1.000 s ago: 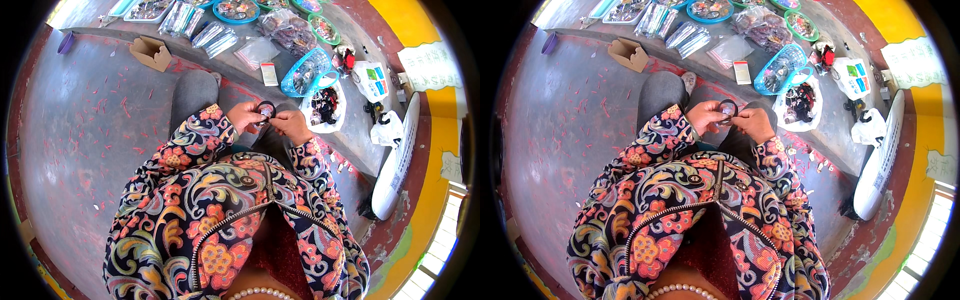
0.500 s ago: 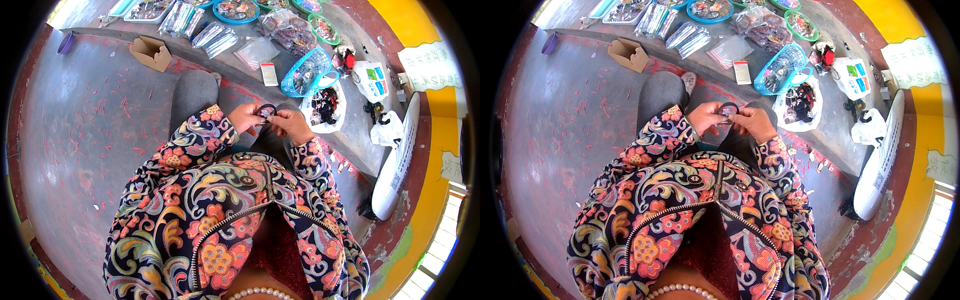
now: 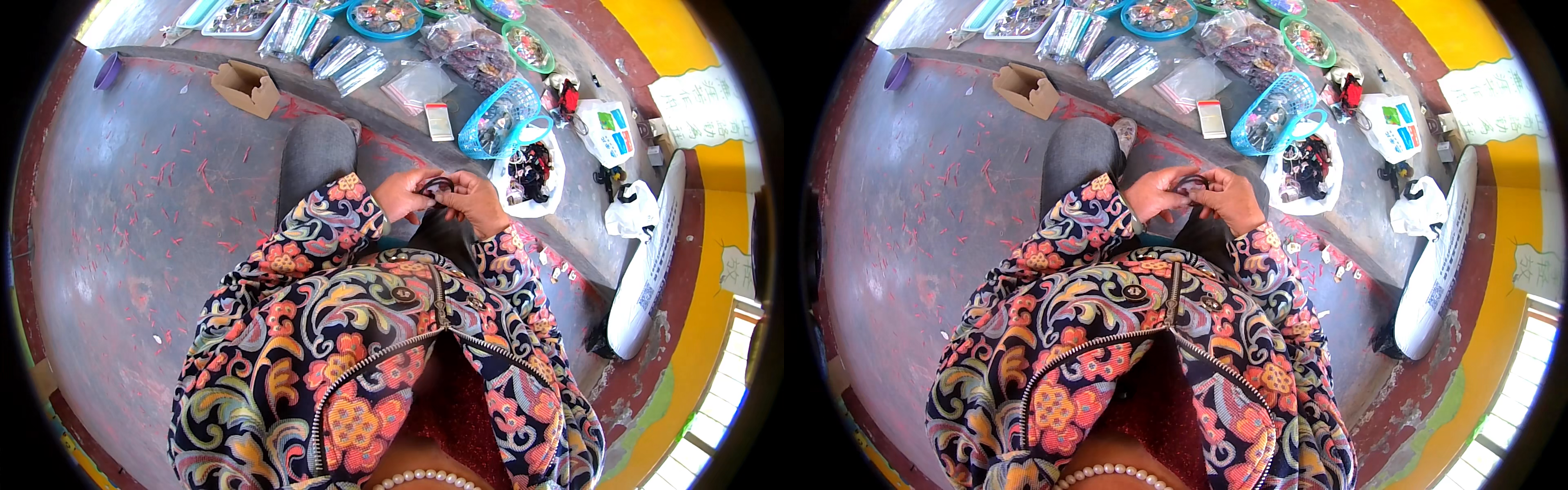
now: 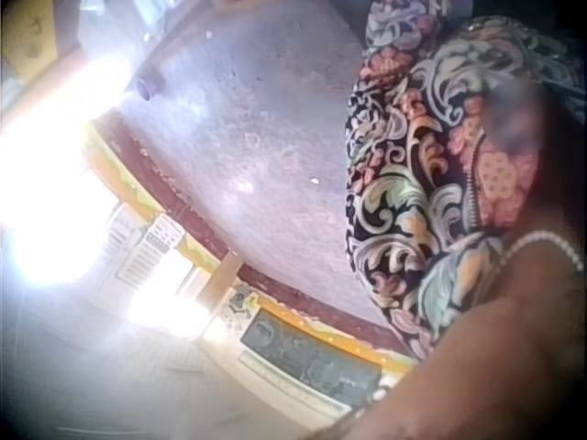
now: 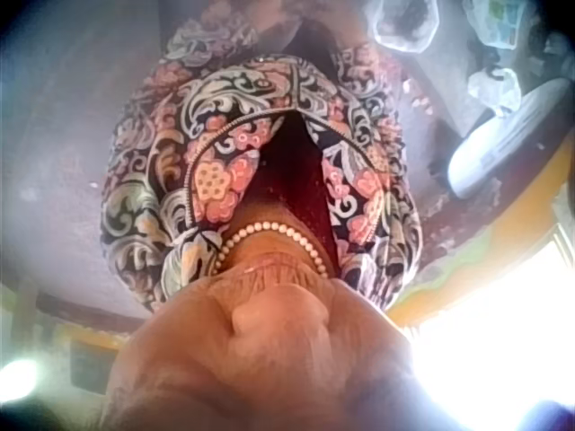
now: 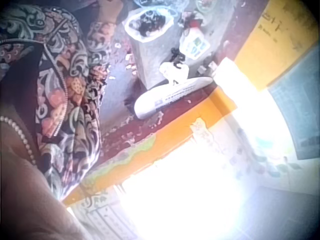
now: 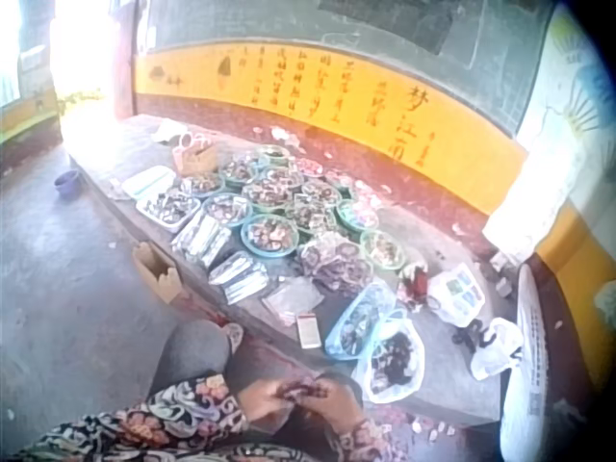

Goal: The person sits on the floor and repeatedly picks up small hair accessories, places them into clear plastic bags, and seals the bags. The person handles items one by one, organizing them into individual packages.

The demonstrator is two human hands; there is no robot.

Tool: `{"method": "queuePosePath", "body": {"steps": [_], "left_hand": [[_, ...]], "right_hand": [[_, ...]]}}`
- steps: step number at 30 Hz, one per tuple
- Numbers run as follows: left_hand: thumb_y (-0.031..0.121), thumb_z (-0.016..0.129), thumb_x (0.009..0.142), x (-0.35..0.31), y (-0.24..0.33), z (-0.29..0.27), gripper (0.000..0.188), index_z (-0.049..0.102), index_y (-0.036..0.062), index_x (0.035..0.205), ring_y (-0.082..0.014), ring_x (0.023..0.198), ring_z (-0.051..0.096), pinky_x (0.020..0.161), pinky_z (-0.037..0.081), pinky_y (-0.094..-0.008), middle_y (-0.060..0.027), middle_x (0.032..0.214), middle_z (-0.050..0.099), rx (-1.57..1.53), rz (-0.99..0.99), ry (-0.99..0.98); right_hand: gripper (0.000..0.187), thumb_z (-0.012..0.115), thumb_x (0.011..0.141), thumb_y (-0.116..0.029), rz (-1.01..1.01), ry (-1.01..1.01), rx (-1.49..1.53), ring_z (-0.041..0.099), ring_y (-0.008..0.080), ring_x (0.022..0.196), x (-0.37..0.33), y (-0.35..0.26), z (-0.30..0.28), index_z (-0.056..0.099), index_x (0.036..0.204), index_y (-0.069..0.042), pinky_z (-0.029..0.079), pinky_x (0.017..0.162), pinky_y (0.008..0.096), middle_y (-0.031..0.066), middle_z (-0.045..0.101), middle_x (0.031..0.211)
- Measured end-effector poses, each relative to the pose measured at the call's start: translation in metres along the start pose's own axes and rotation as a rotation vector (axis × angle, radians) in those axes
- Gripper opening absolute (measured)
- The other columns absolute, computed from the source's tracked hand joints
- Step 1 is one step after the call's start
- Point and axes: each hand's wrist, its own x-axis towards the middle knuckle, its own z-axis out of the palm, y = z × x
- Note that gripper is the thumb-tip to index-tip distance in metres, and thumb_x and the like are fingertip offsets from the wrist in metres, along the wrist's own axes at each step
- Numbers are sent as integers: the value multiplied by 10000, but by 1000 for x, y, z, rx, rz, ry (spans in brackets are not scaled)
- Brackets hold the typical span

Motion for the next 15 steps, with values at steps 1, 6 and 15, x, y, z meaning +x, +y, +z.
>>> {"method": "queuePosePath", "body": {"steps": [1,6,15], "left_hand": [[63,519,760,0,-2,-1,538,325,59,1261,-85,740,526,484,437,-216,-41,919,557,25,3,-6],[21,503,748,2,-1,-2,608,256,75,1300,-85,784,525,491,454,-213,-62,1022,532,166,12,-96],[-51,450,747,2,-7,-2,698,127,122,1341,-114,771,513,527,495,-238,-61,991,491,9,-8,-170]], "right_hand": [[213,626,742,-113,-14,-29,14,521,65,482,0,0,0,557,920,-20,332,411,159,18,593,703],[196,626,723,-93,-46,-65,-74,533,70,504,-1,-3,0,570,882,6,372,424,169,44,602,719],[205,656,667,-86,-313,38,-300,561,106,669,12,18,-8,606,844,3,439,614,225,43,602,732]]}}
